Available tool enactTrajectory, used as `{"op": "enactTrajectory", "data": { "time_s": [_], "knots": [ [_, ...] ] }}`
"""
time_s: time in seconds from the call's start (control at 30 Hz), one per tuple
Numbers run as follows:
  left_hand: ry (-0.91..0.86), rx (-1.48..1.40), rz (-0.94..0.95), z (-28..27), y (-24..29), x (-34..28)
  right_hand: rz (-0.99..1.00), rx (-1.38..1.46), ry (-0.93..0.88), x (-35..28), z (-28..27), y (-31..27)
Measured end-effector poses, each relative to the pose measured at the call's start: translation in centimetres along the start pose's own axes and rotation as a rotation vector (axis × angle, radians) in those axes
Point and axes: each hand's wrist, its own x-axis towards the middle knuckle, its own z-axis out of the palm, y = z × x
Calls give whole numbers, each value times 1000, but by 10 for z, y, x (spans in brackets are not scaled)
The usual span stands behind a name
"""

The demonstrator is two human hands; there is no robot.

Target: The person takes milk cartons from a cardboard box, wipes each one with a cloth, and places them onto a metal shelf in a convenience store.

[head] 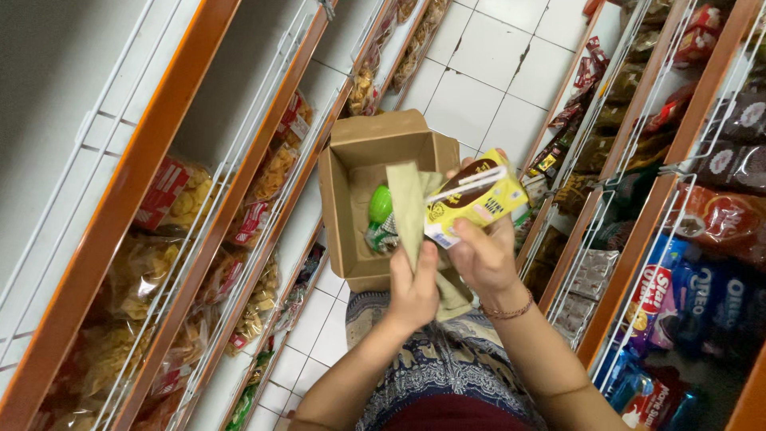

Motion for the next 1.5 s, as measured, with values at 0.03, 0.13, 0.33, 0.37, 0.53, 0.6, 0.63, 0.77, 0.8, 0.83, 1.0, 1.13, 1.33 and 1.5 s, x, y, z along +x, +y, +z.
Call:
{"op": "enactTrajectory", "data": {
  "time_s": [0.03, 0.13, 0.33, 0.37, 0.53, 0.6, 0.63, 0.77, 0.8, 0.83, 1.0, 1.13, 1.33, 1.5],
  "knots": [
    [21, -50, -41, -1, -4, 2, -100, -176, -10, -1, 2, 1],
    [44, -145, -133, -7, -12, 8, -341, -562, -54, 3, 1, 5],
    [180, -412, -369, -34, -68, 38, -425, -772, 60, 14, -39, 25],
    [218, -430, -397, -44, -93, 49, -393, -721, 65, 14, -50, 30],
    [419, -440, -622, -105, -276, 108, -22, -505, 184, -7, -109, 67],
    [471, 54, -480, -122, -352, 119, 109, -409, 254, -20, -128, 91],
    [457, 413, -417, -130, -383, 123, 174, -346, 311, -27, -137, 103],
    [325, 949, -382, -144, -455, 124, 280, -218, 430, -52, -169, 140],
    [276, 975, -417, -146, -462, 124, 314, -251, 452, -58, -175, 147],
    [228, 1000, -451, -145, -464, 126, 348, -284, 474, -63, -181, 153],
    [23, 1420, -348, -131, -446, 112, 431, -442, 448, -85, -196, 175],
    [-691, 1359, -273, -113, -455, 85, 477, -368, 446, -85, -195, 176],
    [-916, 1665, -105, -122, -501, 85, 515, -71, 474, -82, -194, 165],
    [-547, 1340, -58, -131, -466, 107, 521, -87, 389, -83, -208, 158]
  ]
}}
